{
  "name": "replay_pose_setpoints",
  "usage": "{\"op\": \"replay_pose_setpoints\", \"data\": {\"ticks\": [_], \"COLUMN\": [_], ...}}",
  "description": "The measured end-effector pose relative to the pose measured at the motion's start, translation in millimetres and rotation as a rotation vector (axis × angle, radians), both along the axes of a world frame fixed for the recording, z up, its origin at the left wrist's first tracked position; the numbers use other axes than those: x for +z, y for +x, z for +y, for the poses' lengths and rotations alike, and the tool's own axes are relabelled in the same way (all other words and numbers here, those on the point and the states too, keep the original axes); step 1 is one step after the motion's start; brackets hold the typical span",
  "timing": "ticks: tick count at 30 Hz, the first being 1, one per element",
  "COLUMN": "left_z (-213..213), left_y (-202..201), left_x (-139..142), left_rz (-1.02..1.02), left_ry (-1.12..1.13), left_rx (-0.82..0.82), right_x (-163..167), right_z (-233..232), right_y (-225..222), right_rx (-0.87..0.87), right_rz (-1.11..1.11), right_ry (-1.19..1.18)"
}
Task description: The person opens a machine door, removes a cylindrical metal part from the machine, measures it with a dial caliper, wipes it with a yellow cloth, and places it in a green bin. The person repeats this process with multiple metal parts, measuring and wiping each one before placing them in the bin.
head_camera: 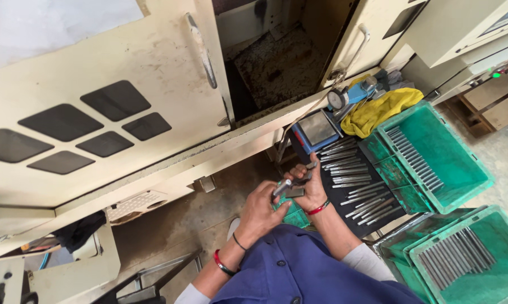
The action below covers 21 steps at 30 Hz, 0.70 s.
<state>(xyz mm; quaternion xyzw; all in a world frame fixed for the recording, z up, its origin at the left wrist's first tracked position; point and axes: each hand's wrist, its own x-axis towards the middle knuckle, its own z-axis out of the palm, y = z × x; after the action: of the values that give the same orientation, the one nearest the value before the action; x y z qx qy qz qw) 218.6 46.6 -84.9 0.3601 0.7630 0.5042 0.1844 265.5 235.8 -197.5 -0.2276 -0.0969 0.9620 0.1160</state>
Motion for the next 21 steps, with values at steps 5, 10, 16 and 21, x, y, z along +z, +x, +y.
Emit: {"op": "replay_pose_setpoints", "data": {"ticks": [5,10,16,21], "left_z": [6,2,7,13], "left_y": [0,-6,-19,-22], "left_x": [-12,-32,-60,-68], "left_rz": [0.391,0.447,-0.482,-0.643], "left_ry": [0.256,0.312,0.426,0.650], "left_rx": [-0.047,-0.027,0.299,0.331], "right_x": [51,79,44,18], "right_z": [-19,-23,-7,-17], "right_y": [-5,3,0,9], "right_rx": [0.076,0.058,-0.090,0.132], "right_rz": [0.170,0.181,0.092,-0.205], "right_ry": [-0.043,0.005,0.101,0.497]}}
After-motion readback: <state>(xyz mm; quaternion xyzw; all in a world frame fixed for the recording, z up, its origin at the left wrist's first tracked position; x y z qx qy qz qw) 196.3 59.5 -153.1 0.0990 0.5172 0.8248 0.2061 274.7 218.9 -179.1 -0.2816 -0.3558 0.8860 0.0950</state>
